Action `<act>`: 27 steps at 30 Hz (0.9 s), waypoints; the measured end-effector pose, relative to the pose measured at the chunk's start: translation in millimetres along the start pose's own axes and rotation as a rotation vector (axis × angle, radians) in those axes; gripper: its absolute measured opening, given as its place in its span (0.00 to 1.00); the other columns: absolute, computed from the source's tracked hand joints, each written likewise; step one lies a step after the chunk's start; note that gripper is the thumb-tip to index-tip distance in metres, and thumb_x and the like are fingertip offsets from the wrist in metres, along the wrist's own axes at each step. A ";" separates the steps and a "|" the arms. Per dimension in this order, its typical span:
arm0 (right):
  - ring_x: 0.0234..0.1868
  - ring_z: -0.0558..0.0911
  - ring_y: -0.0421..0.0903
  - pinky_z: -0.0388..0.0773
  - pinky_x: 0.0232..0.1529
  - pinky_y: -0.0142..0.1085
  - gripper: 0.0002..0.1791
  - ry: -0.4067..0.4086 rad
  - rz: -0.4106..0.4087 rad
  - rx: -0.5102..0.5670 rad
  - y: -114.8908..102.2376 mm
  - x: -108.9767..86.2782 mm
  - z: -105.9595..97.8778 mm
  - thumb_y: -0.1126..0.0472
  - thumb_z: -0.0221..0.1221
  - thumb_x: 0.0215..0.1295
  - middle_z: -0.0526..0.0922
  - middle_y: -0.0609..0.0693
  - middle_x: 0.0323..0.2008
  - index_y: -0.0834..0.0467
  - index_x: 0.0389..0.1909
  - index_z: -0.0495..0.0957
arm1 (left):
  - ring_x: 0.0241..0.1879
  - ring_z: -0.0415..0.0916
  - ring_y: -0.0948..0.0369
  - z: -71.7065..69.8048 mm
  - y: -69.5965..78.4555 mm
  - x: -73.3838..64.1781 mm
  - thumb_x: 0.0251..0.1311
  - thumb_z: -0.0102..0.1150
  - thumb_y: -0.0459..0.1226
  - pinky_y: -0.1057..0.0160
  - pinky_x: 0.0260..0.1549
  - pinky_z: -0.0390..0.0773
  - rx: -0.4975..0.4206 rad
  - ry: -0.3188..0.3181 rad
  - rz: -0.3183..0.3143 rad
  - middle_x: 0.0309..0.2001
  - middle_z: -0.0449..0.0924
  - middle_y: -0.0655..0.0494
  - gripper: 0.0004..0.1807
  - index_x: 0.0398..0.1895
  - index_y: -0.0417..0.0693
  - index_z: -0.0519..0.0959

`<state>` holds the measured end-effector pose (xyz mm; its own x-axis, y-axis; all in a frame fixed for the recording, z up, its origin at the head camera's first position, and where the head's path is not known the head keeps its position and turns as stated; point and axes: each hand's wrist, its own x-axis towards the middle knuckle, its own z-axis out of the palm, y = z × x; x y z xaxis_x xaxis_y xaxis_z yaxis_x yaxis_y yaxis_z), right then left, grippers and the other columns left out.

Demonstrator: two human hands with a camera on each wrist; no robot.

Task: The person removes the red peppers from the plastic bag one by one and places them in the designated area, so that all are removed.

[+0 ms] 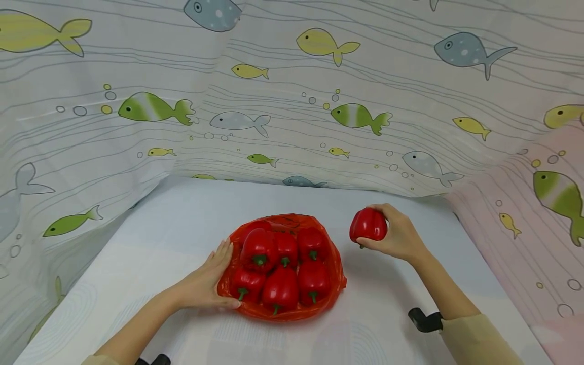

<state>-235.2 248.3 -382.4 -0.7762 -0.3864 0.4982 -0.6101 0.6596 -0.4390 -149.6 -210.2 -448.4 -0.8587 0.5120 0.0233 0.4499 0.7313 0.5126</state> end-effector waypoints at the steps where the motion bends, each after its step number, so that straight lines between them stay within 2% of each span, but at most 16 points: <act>1: 0.47 0.78 0.52 0.83 0.34 0.48 0.40 -0.001 0.005 0.001 1.8 0.0 0.2 0.56 0.78 0.38 0.78 0.53 0.47 0.62 0.54 0.72 | 0.73 0.33 0.41 -0.1 0.1 -0.4 0.42 0.67 0.66 0.37 0.66 0.45 -0.002 0.001 0.001 0.74 0.35 0.33 0.71 0.73 0.27 0.41; 10: 0.48 0.77 0.54 0.83 0.35 0.51 0.40 -0.028 0.088 -0.016 17.3 0.1 5.8 0.54 0.78 0.39 0.78 0.54 0.48 0.60 0.55 0.71 | 0.73 0.34 0.40 -0.9 2.3 -3.3 0.41 0.67 0.66 0.36 0.65 0.46 0.002 0.008 0.002 0.74 0.37 0.32 0.71 0.72 0.26 0.41; 27: 0.49 0.75 0.56 0.83 0.38 0.50 0.41 -0.144 0.262 0.010 42.7 5.2 23.7 0.45 0.74 0.44 0.77 0.57 0.50 0.60 0.57 0.70 | 0.73 0.34 0.40 0.3 3.1 -5.0 0.42 0.67 0.65 0.36 0.65 0.47 0.013 0.007 -0.007 0.74 0.36 0.31 0.71 0.73 0.27 0.40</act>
<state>-269.1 259.1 -416.3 -0.9214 -0.2921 0.2562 -0.3874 0.7429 -0.5460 -143.8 -210.3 -447.2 -0.8633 0.5041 0.0260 0.4474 0.7405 0.5014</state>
